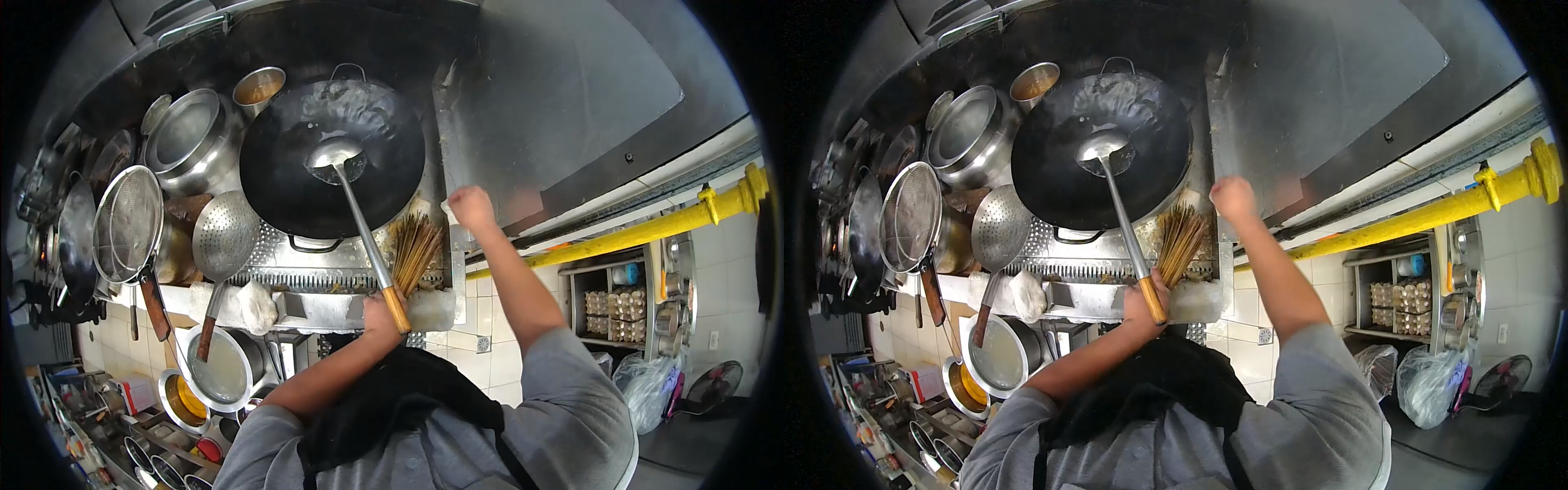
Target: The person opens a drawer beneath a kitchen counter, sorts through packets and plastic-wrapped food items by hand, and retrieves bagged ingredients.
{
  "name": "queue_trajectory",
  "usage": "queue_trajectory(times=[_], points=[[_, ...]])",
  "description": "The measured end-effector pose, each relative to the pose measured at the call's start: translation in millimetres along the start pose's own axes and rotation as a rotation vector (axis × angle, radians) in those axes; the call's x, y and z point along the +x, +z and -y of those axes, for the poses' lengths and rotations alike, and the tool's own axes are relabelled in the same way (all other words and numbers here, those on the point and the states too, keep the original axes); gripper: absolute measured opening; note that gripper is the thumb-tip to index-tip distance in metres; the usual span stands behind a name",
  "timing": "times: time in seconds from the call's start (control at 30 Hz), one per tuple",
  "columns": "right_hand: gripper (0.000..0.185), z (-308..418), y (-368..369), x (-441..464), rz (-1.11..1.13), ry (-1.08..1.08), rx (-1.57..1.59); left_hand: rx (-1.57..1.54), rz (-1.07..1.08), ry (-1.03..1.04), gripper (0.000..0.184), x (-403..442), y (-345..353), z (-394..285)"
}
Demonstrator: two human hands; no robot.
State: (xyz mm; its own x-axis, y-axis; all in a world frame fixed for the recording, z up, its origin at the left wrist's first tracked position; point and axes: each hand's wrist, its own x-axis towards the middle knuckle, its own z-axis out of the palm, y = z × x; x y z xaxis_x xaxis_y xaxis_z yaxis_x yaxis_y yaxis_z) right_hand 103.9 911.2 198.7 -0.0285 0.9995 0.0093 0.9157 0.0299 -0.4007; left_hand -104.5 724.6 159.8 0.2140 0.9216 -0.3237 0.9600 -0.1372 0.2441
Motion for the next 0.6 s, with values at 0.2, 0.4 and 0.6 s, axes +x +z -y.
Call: queue_trajectory(times=[0.2,0.4,0.6], points=[[0.015,-31,80,71,0.190,-0.089,-0.250,-0.048,0.129,0.149,0.062,-22,-66,3],[0.022,-9,101,73,0.350,0.038,-0.439,-0.144,0.147,0.025,0.066,-43,-88,23],[0.022,18,43,57,0.238,-0.065,-0.397,-0.230,0.196,-0.020,0.070,-50,-97,34]])
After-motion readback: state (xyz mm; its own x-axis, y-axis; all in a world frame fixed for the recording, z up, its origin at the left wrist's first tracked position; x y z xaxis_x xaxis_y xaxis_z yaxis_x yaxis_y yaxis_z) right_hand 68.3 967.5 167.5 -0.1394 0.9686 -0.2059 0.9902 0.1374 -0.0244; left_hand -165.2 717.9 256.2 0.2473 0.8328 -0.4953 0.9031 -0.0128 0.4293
